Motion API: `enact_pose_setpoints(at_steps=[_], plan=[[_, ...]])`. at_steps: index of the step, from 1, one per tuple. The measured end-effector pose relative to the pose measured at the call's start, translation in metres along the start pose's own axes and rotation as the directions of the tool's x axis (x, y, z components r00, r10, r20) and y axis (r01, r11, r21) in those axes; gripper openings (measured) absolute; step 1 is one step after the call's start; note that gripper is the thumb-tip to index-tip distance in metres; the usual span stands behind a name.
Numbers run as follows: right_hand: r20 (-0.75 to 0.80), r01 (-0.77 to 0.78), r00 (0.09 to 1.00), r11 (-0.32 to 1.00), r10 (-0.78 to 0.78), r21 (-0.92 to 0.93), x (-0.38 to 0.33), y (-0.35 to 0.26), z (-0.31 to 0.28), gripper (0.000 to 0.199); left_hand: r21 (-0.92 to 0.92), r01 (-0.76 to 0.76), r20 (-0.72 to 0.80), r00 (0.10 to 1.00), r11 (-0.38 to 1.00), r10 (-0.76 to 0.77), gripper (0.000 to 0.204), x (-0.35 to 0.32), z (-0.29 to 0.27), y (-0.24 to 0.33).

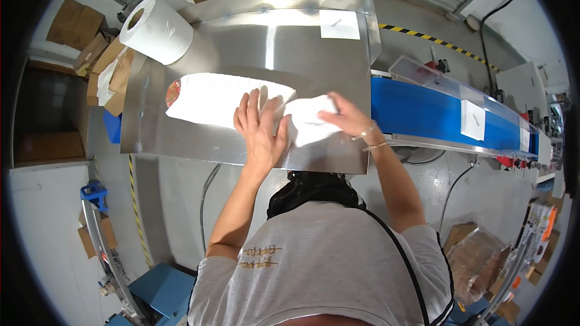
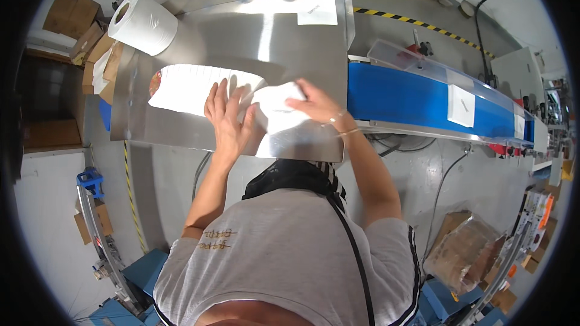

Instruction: Picking up stacks of paper filters from a production machine and placing them on a conveyor belt for packaging.

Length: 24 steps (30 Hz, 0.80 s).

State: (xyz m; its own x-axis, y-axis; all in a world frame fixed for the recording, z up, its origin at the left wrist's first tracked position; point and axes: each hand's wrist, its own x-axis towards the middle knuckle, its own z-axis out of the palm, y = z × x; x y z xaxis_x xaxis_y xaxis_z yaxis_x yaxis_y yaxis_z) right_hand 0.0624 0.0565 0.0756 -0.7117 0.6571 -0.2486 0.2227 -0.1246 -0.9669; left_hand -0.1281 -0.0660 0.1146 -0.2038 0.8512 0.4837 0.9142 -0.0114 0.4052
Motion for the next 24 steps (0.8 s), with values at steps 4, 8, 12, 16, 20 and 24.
enact_pose_setpoints(at_steps=[4,8,12,16,20,24], plan=[[-0.538,-0.002,0.843,0.999,0.020,0.035,-0.024,0.079,-0.077,0.034,0.030,0.045,0.000,0.999,0.999,-0.045,0.037,-0.001,0.005,-0.012],[-0.802,-0.308,0.597,0.926,0.011,-0.216,-0.063,0.080,-0.151,0.050,-0.020,0.093,-0.031,0.995,0.995,-0.094,0.034,-0.003,0.004,-0.015],[-0.746,-0.793,0.312,0.272,-0.588,-0.546,-0.074,0.067,-0.147,0.056,-0.024,0.071,-0.019,0.997,0.997,-0.072,0.031,0.001,0.005,-0.013],[-0.422,0.026,0.862,0.856,-0.280,-0.516,-0.032,0.014,-0.084,0.050,-0.038,0.048,-0.021,0.999,0.998,-0.048,0.029,-0.001,0.003,-0.013],[0.076,0.238,0.971,0.938,-0.226,-0.251,0.017,-0.027,0.006,0.044,-0.004,0.007,0.038,0.999,1.000,-0.007,0.026,0.001,-0.003,-0.011],[0.199,0.523,0.796,0.483,-0.572,-0.702,0.043,0.006,0.015,0.049,-0.026,0.023,0.071,0.997,0.999,-0.021,0.026,0.010,-0.006,0.000]])
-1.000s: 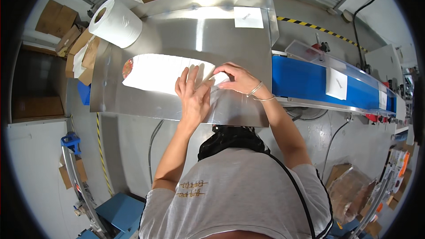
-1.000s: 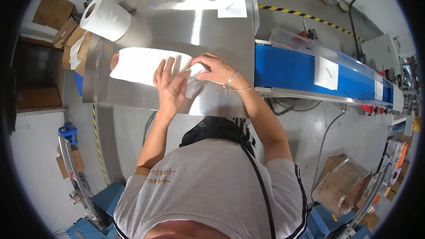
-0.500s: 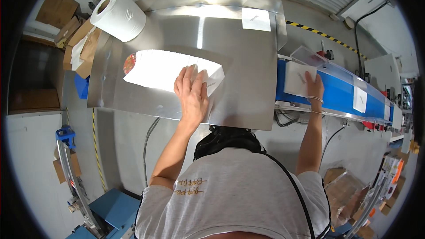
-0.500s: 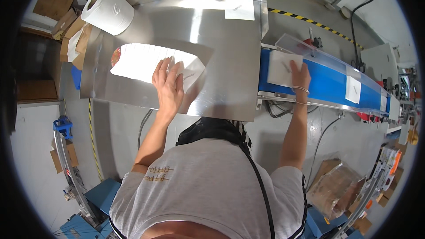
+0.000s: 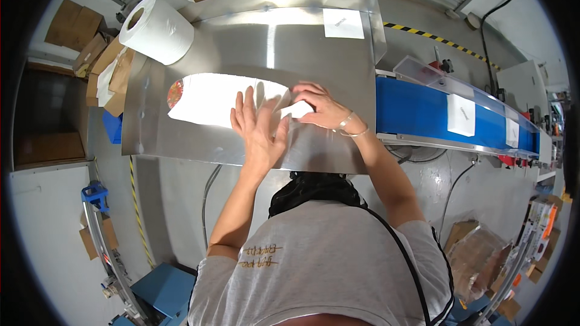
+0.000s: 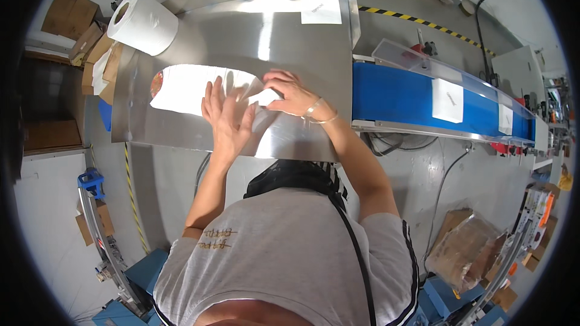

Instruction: Picking up stacks of paper filters from a production machine and placing them on a conveyor belt for packaging.

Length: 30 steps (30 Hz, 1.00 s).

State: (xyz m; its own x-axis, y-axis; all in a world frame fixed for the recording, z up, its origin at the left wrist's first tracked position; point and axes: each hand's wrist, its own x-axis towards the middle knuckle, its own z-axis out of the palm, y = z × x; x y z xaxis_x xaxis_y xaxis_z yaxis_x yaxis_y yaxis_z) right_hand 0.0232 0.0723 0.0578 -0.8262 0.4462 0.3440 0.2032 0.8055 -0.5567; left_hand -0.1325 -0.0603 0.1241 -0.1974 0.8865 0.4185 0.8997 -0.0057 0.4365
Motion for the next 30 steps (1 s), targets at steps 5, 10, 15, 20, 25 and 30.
enact_pose_setpoints(at_steps=[5,10,15,20,25,30], plan=[[0.085,-0.748,0.625,0.564,0.776,0.350,-0.051,0.007,-0.033,0.035,-0.027,0.120,-0.113,0.986,0.992,-0.122,0.032,-0.010,0.003,-0.027],[-0.372,-0.787,0.332,0.472,0.867,0.397,-0.159,0.094,-0.080,0.036,-0.041,0.097,-0.116,0.988,0.994,-0.101,0.034,-0.009,0.004,-0.025],[-0.646,-0.788,0.603,0.476,0.468,-0.391,-0.126,0.052,-0.103,0.059,-0.032,0.094,-0.122,0.988,0.995,-0.097,0.035,-0.008,0.005,-0.027],[0.109,-0.385,0.919,0.804,0.379,0.453,-0.015,-0.012,-0.036,0.052,-0.031,0.048,-0.057,0.997,0.998,-0.050,0.032,-0.006,0.000,-0.026],[0.001,-0.051,0.999,0.985,0.052,0.164,0.017,-0.007,0.010,0.048,-0.049,0.023,0.055,0.998,0.999,-0.020,0.033,0.000,-0.010,-0.018],[-0.045,-0.555,0.726,0.622,0.687,0.552,-0.047,0.014,-0.011,0.042,0.048,0.123,-0.109,0.987,0.991,-0.117,0.036,-0.006,-0.005,-0.039]])
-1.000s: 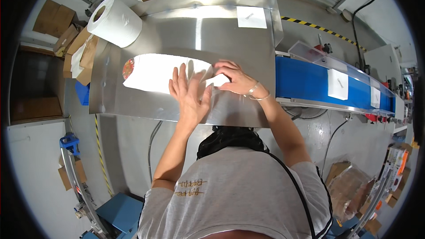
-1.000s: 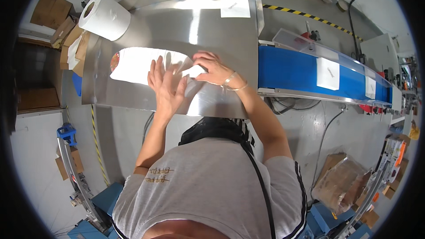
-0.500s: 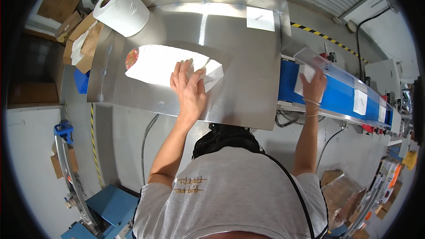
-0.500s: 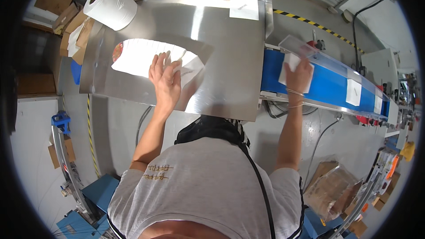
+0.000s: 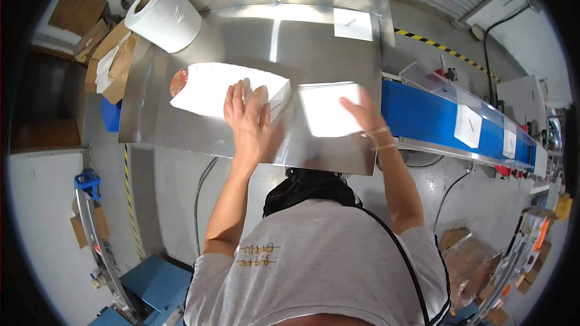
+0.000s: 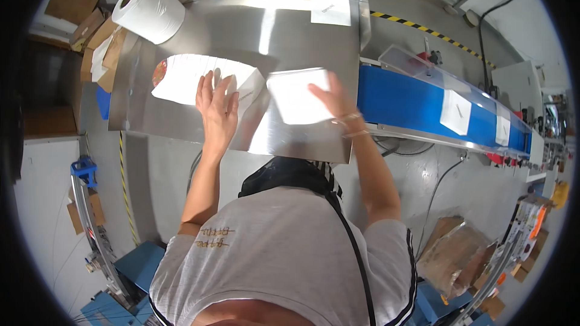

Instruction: Picking up stacks of paper filters from a production machine and placing them on a conveyor belt for packaging.

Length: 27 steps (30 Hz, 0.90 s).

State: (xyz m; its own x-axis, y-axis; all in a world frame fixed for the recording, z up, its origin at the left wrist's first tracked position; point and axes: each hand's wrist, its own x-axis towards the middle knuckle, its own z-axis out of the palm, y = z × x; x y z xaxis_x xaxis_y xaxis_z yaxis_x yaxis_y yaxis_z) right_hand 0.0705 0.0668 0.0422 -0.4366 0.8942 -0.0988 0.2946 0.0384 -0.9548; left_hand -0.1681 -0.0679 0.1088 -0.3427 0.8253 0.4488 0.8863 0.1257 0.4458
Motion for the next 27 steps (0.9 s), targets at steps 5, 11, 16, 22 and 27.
enact_pose_setpoints(at_steps=[5,11,16,22,27], plan=[[-0.451,-0.193,0.877,0.981,0.167,-0.013,-0.025,0.057,-0.110,0.032,-0.059,-0.009,-0.025,1.000,0.998,0.007,0.034,0.001,0.000,-0.001],[-0.585,-0.423,0.715,0.430,-0.384,-0.798,-0.028,0.028,-0.118,0.060,0.008,-0.047,-0.030,0.998,0.999,0.047,0.032,0.000,0.001,-0.006],[0.085,0.384,0.923,0.874,-0.376,-0.297,0.014,-0.038,-0.003,0.047,0.028,-0.092,0.003,0.996,0.995,0.092,0.030,0.003,-0.001,-0.009],[0.410,0.634,0.763,0.703,-0.499,-0.322,0.052,-0.056,0.074,0.043,-0.042,-0.114,0.023,0.993,0.993,0.115,0.031,0.013,-0.010,-0.003],[0.165,0.001,0.986,0.991,-0.024,0.134,0.019,-0.028,0.043,0.032,-0.026,-0.008,-0.003,1.000,1.000,0.008,0.034,0.013,-0.010,-0.025]])
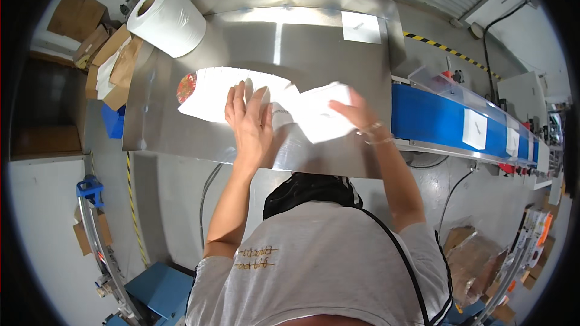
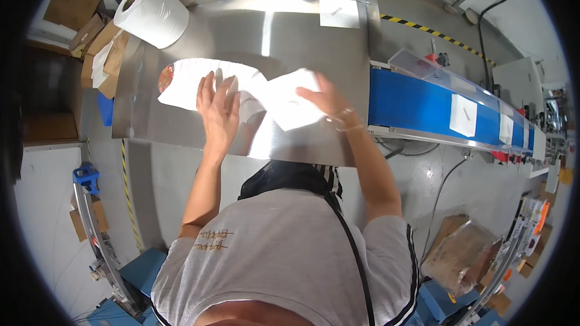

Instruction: Picking up stacks of paper filters from a production machine and placing them on a conveyor belt for packaging.

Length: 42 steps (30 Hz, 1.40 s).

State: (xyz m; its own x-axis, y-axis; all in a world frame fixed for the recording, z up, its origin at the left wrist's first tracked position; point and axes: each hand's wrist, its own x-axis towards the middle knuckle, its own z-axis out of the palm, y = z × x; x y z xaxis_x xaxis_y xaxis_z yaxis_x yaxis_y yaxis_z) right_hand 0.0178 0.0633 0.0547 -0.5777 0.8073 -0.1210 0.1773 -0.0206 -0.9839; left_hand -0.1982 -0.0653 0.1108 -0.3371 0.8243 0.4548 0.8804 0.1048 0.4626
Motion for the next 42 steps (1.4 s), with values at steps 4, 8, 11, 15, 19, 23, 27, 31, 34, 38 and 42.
enact_pose_setpoints(at_steps=[4,8,11,15,19,23,27,31,34,38,42], plan=[[-0.453,-0.160,0.872,0.983,0.185,0.095,-0.037,0.049,-0.084,0.037,-0.060,-0.016,0.001,1.000,0.998,0.016,0.032,-0.002,0.003,-0.003],[-0.651,-0.483,0.711,0.858,0.267,-0.175,-0.064,0.059,-0.173,0.051,-0.051,-0.017,-0.002,1.000,0.999,0.017,0.032,-0.002,0.001,-0.005],[-0.743,-0.708,0.541,0.264,-0.394,-0.655,-0.072,0.032,-0.146,0.056,-0.063,-0.009,0.003,1.000,0.998,0.009,0.032,-0.001,0.002,-0.005],[-0.344,-0.017,0.907,0.798,-0.241,-0.602,-0.032,0.012,-0.091,0.047,-0.060,-0.031,0.023,0.999,0.998,0.032,0.032,0.000,0.002,-0.002],[0.210,0.257,0.956,0.931,-0.206,-0.260,0.014,-0.038,0.017,0.051,-0.034,-0.069,0.075,0.995,0.997,0.072,0.030,0.001,-0.003,-0.003],[0.319,0.540,0.841,0.637,-0.437,-0.550,0.042,-0.014,0.045,0.055,-0.063,-0.087,0.148,0.984,0.994,0.095,0.033,0.009,-0.009,0.004],[0.003,0.060,0.998,0.991,-0.060,-0.120,0.016,0.017,0.023,0.047,0.036,-0.011,0.052,0.999,0.999,0.009,0.039,0.007,-0.008,-0.014],[-0.382,-0.074,0.917,0.990,0.115,0.121,-0.025,0.028,-0.050,0.029,-0.009,-0.028,0.003,1.000,1.000,0.028,0.037,0.004,-0.008,-0.018],[-0.604,-0.125,0.789,0.992,0.111,0.020,-0.051,0.071,-0.135,0.029,-0.026,-0.032,-0.023,0.999,0.999,0.031,0.036,0.004,-0.005,-0.013],[-0.685,-0.310,0.702,0.950,0.196,-0.046,-0.067,0.043,-0.168,0.031,-0.039,-0.066,-0.015,0.998,0.997,0.066,0.033,0.007,-0.001,-0.010],[-0.508,0.043,0.822,0.918,-0.257,-0.395,-0.065,0.120,-0.199,0.033,-0.029,-0.026,-0.001,1.000,0.999,0.026,0.033,0.011,-0.002,-0.008]])
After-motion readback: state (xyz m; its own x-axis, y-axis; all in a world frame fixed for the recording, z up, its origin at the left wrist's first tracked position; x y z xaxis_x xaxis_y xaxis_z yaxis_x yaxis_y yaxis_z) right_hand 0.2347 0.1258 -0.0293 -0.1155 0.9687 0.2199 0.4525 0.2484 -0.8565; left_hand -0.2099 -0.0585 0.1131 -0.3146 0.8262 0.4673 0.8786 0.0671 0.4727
